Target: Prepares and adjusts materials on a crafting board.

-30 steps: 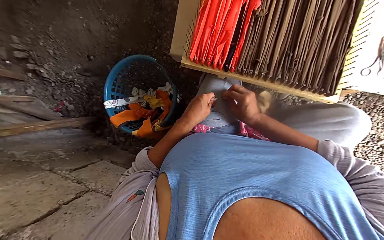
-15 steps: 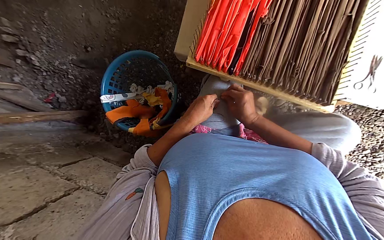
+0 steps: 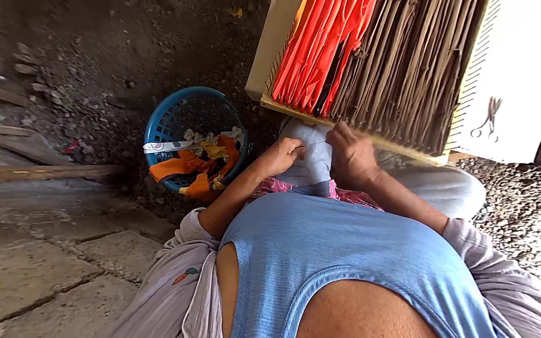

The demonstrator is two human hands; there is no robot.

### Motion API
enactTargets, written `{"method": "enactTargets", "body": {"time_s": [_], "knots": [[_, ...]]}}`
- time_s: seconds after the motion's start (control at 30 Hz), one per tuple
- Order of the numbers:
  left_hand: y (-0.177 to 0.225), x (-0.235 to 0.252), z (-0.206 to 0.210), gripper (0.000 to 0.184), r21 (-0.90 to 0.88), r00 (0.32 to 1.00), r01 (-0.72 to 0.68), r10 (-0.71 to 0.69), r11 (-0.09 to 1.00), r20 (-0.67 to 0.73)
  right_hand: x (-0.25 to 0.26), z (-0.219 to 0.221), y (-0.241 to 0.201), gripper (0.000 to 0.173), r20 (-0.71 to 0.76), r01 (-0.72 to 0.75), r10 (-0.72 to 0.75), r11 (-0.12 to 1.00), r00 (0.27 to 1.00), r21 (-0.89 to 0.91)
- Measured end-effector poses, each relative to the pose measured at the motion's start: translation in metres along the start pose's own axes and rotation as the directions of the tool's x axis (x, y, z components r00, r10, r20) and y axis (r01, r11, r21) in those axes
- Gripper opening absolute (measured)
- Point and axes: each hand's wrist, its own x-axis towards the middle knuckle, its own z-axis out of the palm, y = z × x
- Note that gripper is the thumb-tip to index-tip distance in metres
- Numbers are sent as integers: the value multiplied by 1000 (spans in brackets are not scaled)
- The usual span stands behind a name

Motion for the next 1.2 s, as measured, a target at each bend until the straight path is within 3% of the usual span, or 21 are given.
{"method": "enactTargets", "body": {"time_s": [0.1,0.2,0.27,0.37,0.47,0.57,0.67,0.93,1.0,1.03,1.1,1.13,1.2], "knots": [[14,-4,-11,25,260,989,3,-42,966,144,-5,-25,5,14,-59,93,-100,989,993,-113],[37,1,-18,56,349,989,-28,-25,937,145,-7,-55,1,13,-58,208,-225,954,973,-214],[56,11,-20,46,190,988,-151,143,970,53,-6,-73,-4,14,-58,261,-282,934,958,-245],[88,27,-14,41,-256,959,-280,281,925,-34,-5,-98,-8,18,-86,293,-330,911,940,-289],[115,38,-5,35,-551,972,-155,226,820,62,-6,-123,-6,18,-103,261,-310,906,945,-333],[137,44,1,27,-597,972,-148,227,788,60,-11,-145,-1,17,-150,204,-279,899,948,-387],[155,49,-1,20,-526,964,-219,264,822,11,-17,-163,2,17,-185,136,-239,885,953,-446],[199,53,0,18,-513,953,-220,296,830,69,-25,-183,9,12,-332,63,-257,866,908,-497],[208,54,2,19,-542,947,-233,315,808,64,-25,-183,10,15,-411,46,-219,919,885,-391],[213,54,2,20,-566,944,-241,327,788,53,-24,-180,11,17,-484,43,-163,967,860,-249],[223,52,3,21,-634,941,-247,338,733,24,-23,-164,12,19,-585,91,73,965,808,246],[228,52,3,21,-677,938,-249,346,693,9,-21,-153,8,20,-542,128,229,831,809,542],[238,52,2,22,-754,930,-248,367,608,-10,-19,-127,-7,36,-272,122,384,372,882,920]]}}
